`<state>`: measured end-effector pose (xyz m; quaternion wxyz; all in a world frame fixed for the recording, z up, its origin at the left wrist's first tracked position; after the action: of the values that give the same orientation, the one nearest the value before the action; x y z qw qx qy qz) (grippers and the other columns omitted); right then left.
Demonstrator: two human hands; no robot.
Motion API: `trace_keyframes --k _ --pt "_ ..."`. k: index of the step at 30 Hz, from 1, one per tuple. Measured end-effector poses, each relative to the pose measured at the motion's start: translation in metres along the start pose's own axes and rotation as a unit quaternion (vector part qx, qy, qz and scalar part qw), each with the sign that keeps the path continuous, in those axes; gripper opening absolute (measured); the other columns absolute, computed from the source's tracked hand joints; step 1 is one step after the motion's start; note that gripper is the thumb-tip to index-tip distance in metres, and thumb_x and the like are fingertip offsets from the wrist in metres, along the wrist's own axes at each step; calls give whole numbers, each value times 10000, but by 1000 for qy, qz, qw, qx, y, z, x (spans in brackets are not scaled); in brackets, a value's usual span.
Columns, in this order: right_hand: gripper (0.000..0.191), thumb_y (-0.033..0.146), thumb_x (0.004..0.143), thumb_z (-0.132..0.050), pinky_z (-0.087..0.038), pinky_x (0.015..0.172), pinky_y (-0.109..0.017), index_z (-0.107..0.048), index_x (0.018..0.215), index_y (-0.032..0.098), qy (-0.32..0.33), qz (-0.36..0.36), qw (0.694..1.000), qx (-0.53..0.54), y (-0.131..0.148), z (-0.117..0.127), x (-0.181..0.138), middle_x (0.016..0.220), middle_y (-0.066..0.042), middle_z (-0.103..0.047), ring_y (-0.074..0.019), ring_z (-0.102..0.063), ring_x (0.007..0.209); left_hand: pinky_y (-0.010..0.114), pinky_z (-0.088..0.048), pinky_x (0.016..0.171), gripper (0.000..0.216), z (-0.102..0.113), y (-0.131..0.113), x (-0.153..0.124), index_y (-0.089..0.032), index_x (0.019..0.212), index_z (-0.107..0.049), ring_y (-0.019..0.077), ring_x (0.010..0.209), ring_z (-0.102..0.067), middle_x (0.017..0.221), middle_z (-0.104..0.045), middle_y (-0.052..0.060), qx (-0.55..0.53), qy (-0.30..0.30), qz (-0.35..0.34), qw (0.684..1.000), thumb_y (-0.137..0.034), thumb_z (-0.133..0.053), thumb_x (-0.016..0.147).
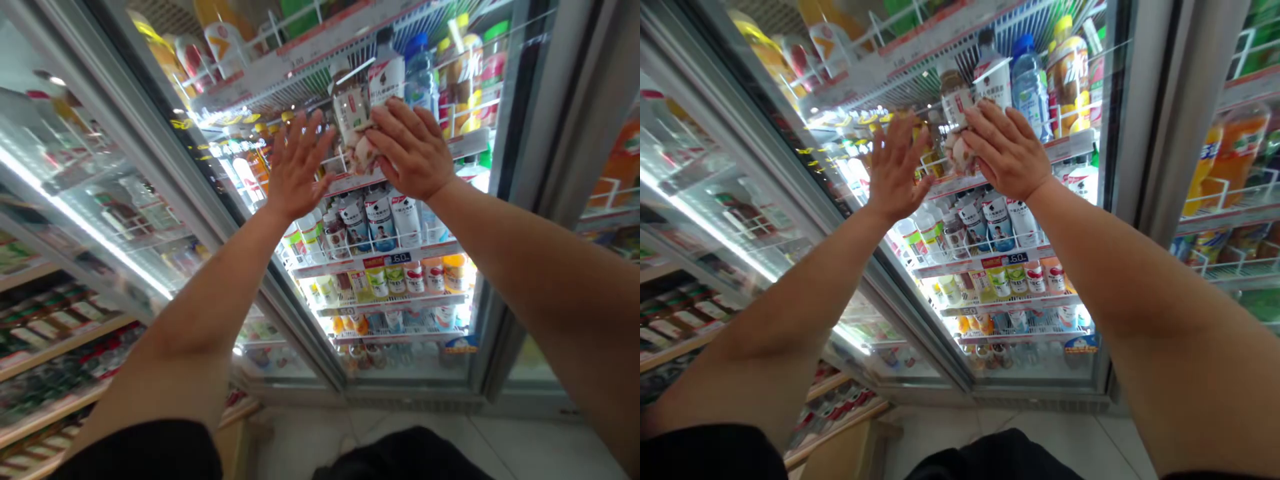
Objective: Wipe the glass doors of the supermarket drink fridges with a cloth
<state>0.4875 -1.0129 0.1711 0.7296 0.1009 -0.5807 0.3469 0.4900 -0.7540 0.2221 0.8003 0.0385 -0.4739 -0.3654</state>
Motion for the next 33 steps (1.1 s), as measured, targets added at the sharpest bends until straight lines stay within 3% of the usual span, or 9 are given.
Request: trace_keyframes --k 3,5,8,12,17,22,26,28,33 --pt "433 385 1051 -317 -161 1305 -550 -475 1446 304 -8 -13 998 60 -2 0 3 1610 39 -329 -230 -200 1547 326 101 1290 729 -11 29 -17 -322 1592 -232 98 1527 145 1647 -13 -189 43 -84 73 993 -704 -146 977" --pt "416 378 1049 -336 -162 1312 -537 -486 1434 329 -14 0 995 98 -5 0 3 1595 52 -363 -220 -189 1551 299 154 1270 745 -20 35 -22 -283 1592 -226 64 1504 215 1650 -18 -189 53 -103 98 988 -697 -127 981" --pt "399 329 1030 -421 -184 1294 -583 -511 1417 353 -14 34 994 103 -4 -2 -2 1604 50 -348 -250 -170 1554 334 197 1256 719 -26 30 -23 -252 1582 -250 70 1501 231 1660 -63 -160 51 -99 122 986 -650 -190 987" --pt "506 337 941 -604 -221 1254 -653 -497 1435 340 12 101 992 79 13 -11 -18 1654 27 -228 -332 -158 1546 397 113 1291 657 -19 19 -23 -283 1579 -297 105 1531 132 1661 -140 -110 25 -87 141 986 -558 -275 982" --pt "408 232 972 -530 -296 1274 -547 -550 1366 336 88 180 976 83 29 -21 -3 1572 53 -411 -237 -289 1516 381 128 1287 668 -15 17 -23 -335 1573 -285 81 1517 174 1641 -160 -175 5 -85 153 984 -603 -295 961" --pt "326 227 993 -510 -273 1270 -566 -596 1307 215 17 142 988 61 43 -35 13 1572 -54 -415 -272 -211 1541 401 77 1295 641 -11 11 -23 -296 1568 -341 147 1544 44 1657 -156 -87 13 -75 161 984 -500 -349 960" --pt "284 249 1028 -470 -367 1237 -468 -636 1255 208 122 299 944 70 65 -59 -11 1489 -32 -525 -198 -240 1532 432 77 1293 620 -10 11 -24 -328 1563 -346 165 1546 25 1653 -170 -91 -13 -89 150 985 -448 -400 958" --pt "303 220 1041 -429 -382 1228 -419 -641 1257 233 148 338 926 78 66 -62 -15 1479 2 -538 -154 -260 1521 432 80 1291 617 -12 12 -25 -324 1567 -338 152 1542 43 1651 -173 -95 -13 -102 137 985 -448 -406 966" --pt "341 207 997 -497 -339 1254 -496 -626 1307 265 83 231 967 66 57 -53 -7 1500 -20 -514 -193 -245 1530 371 73 1295 615 -14 14 -26 -408 1569 -285 97 1521 74 1633 -144 -168 13 -111 142 984 -448 -401 966"
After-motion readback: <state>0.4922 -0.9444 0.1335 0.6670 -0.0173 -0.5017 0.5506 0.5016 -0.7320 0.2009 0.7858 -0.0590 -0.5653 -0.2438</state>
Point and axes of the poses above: each hand's wrist, its own x-axis towards the middle knuckle, its own z-axis out of the back of the hand, y = z × x, the point moved 2 cm from there along x, towards the middle knuckle
